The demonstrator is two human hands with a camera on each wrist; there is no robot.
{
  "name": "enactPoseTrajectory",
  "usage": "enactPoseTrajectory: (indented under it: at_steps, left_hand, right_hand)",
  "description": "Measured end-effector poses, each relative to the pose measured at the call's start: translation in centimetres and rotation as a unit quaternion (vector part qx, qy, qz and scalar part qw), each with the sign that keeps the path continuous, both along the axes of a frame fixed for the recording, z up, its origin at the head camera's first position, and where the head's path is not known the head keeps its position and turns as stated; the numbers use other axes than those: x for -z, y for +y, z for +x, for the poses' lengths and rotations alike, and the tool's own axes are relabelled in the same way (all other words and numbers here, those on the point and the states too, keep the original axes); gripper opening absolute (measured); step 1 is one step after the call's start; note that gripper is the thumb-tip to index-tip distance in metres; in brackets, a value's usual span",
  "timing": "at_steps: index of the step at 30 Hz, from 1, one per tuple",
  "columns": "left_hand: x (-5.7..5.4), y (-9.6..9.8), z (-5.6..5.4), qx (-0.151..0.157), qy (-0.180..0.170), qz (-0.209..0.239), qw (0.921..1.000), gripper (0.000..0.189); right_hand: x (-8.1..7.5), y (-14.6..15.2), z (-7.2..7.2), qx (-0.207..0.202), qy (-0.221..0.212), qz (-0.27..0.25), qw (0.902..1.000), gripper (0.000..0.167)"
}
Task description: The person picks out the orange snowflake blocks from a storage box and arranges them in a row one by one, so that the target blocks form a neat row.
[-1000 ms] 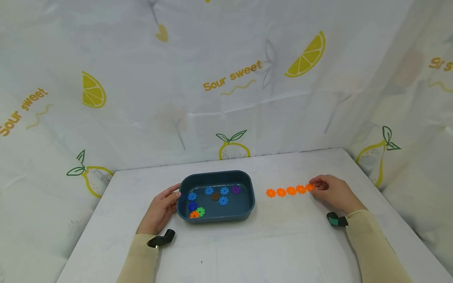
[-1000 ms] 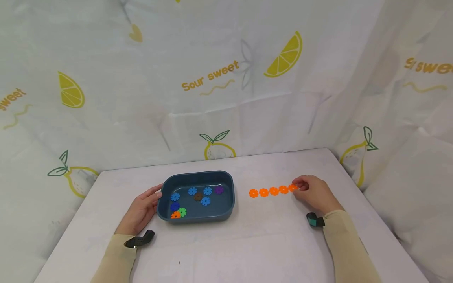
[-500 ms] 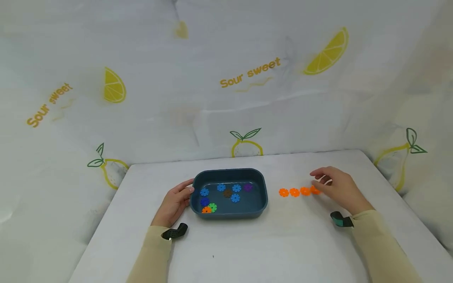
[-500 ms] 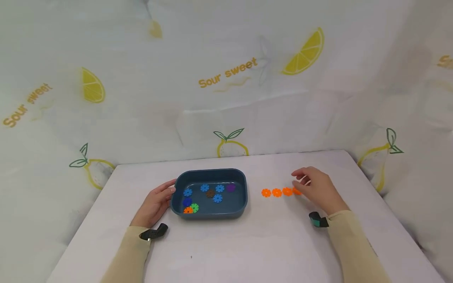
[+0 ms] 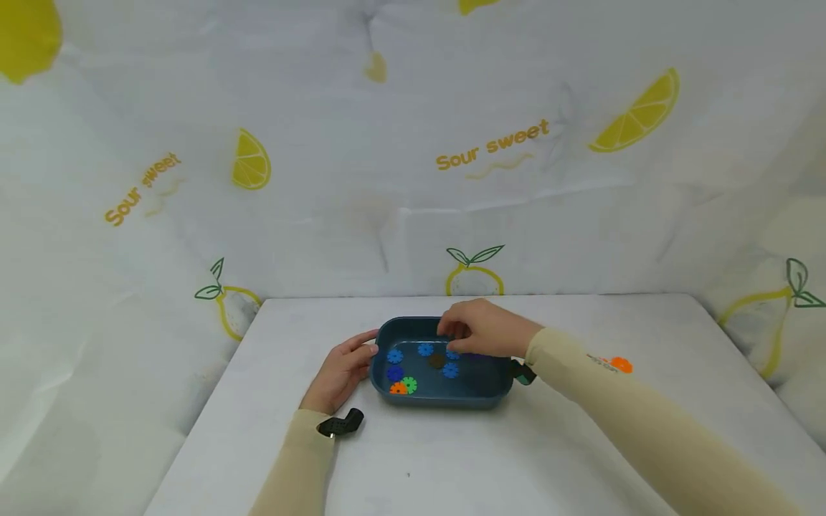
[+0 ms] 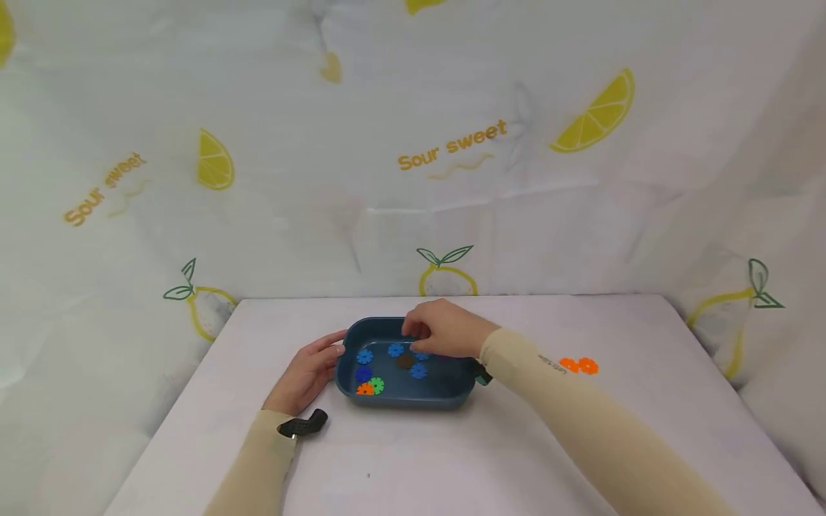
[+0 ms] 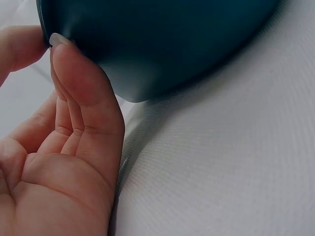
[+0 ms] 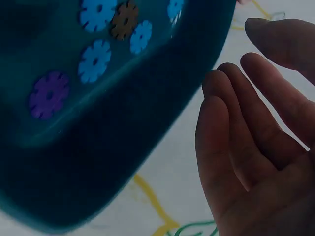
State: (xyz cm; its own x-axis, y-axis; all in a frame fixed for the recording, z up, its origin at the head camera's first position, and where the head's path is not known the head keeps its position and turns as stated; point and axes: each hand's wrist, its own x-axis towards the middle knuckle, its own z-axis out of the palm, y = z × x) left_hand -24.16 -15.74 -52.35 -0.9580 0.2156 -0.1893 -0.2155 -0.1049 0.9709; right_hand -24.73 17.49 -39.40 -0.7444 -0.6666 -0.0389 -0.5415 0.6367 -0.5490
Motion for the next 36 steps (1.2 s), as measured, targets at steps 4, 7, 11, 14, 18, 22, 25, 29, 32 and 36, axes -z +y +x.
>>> enactPoseTrajectory:
  at_steps: [4,7,11,14,18,22,25,29,32,36]
  left_hand:
    - [0.1,-0.3,-0.1,0.01,0.006,0.001,0.9999,0.053]
    - [0.2,-0.3,-0.2,0.023,0.014,0.002,0.9996,0.055]
    - [0.4,0.0,-0.5,0.032,0.016,0.013,0.9993,0.054]
    - [0.4,0.0,-0.5,0.033,0.011,0.02,0.9992,0.053]
    - [0.3,-0.2,-0.4,0.027,0.008,0.024,0.9993,0.053]
    - [0.0,-0.4,-0.3,0.017,0.008,0.029,0.9994,0.051]
    - [-0.1,-0.4,-0.2,0.012,0.006,0.034,0.9993,0.049]
    - [0.0,-0.4,-0.2,0.011,0.008,0.032,0.9994,0.049]
    - [0.0,-0.4,-0.3,0.011,0.009,0.032,0.9994,0.049]
    - [0.0,-0.3,-0.3,0.009,0.008,0.037,0.9992,0.047]
  right_hand:
    - [0.7,-4.4,-0.9,-0.057,-0.022,0.045,0.9971,0.025]
    - [1.4,-6.6,-1.2,-0.084,-0.029,0.072,0.9934,0.029]
    - [2.2,-8.2,-1.4,-0.106,-0.027,0.084,0.9905,0.032]
    - [2.6,-9.0,-1.4,-0.117,-0.031,0.088,0.9888,0.031]
    - [3.1,-10.0,-1.4,-0.131,-0.038,0.095,0.9862,0.028]
    - [3.8,-10.7,-1.4,-0.139,-0.042,0.103,0.984,0.026]
    - [4.3,-10.9,-1.3,-0.145,-0.041,0.111,0.9823,0.024]
    - [4.7,-11.1,-1.3,-0.147,-0.037,0.116,0.9816,0.022]
    - [5.0,-11.3,-1.2,-0.15,-0.032,0.114,0.9816,0.021]
    - [5.2,-11.5,-1.2,-0.156,-0.023,0.111,0.9812,0.019]
